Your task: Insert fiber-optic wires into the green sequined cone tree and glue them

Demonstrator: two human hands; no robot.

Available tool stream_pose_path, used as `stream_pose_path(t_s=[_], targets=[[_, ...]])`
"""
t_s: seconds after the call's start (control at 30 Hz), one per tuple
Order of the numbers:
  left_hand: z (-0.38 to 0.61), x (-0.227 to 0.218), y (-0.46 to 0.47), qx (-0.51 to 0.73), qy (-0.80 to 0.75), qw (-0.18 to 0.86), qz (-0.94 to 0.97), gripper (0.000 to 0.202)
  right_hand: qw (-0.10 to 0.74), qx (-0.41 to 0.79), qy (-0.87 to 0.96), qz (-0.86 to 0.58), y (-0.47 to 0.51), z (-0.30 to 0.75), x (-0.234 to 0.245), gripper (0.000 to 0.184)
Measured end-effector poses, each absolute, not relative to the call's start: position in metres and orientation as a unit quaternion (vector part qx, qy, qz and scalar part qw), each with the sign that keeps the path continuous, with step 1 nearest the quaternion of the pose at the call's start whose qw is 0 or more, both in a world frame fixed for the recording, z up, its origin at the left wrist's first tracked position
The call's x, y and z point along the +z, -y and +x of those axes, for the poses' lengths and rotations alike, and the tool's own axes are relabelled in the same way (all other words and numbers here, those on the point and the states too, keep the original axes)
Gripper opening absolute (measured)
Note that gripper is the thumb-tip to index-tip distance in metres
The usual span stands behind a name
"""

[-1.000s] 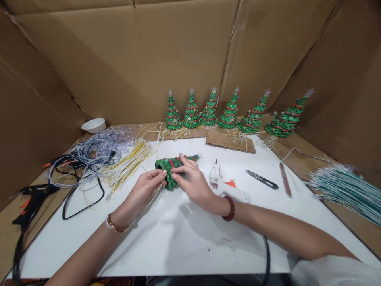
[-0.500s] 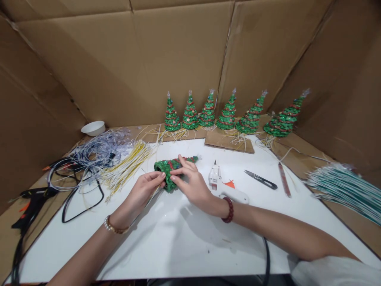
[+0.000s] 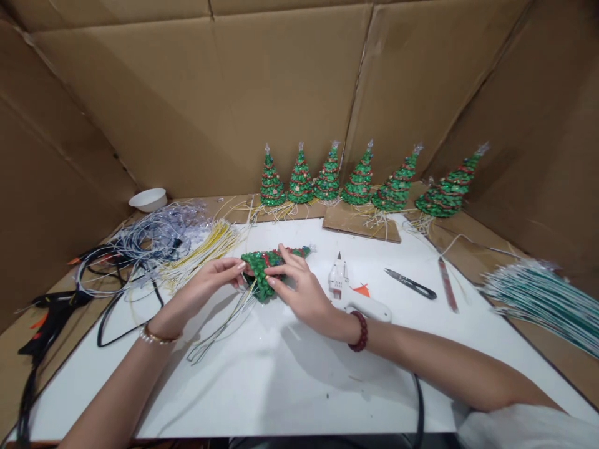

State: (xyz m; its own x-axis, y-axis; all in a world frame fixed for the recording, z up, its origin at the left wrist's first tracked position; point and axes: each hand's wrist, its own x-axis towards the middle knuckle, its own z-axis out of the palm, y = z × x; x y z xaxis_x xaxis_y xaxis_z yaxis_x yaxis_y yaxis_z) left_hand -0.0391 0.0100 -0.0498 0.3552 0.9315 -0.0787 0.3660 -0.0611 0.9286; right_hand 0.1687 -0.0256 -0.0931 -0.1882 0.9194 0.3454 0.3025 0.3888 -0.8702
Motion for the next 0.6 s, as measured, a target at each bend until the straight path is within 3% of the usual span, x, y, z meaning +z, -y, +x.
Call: stream_pose_path(t_s=[0.07, 0.13, 0.23, 0.3, 0.47, 0.6], targets=[[-0.052, -0.05, -0.02, 0.311, -0.533, 0.389, 0.684, 0.028, 0.457, 0.342, 0.693, -0.44, 0.026, 0.169, -0.092, 0.018], [-0.065, -0.054, -0.031, 0.323, -0.6, 0.229, 0.695, 0.029, 0.459, 0.353, 0.688, -0.438, 0.026, 0.169, -0.092, 0.018], [-0.08, -0.063, -0.041, 0.243, -0.656, -0.027, 0.714, 0.029, 0.467, 0.373, 0.678, -0.429, 0.027, 0.17, -0.089, 0.018], [-0.087, -0.068, -0.044, 0.168, -0.655, -0.117, 0.727, 0.032, 0.476, 0.383, 0.668, -0.425, 0.028, 0.172, -0.085, 0.018], [-0.089, -0.074, -0.042, 0.102, -0.655, -0.152, 0.733, 0.035, 0.497, 0.369, 0.665, -0.417, 0.02, 0.183, -0.07, 0.014], [-0.089, -0.074, -0.04, 0.114, -0.657, -0.143, 0.732, 0.032, 0.452, 0.363, 0.699, -0.419, 0.001, 0.195, -0.063, 0.01]])
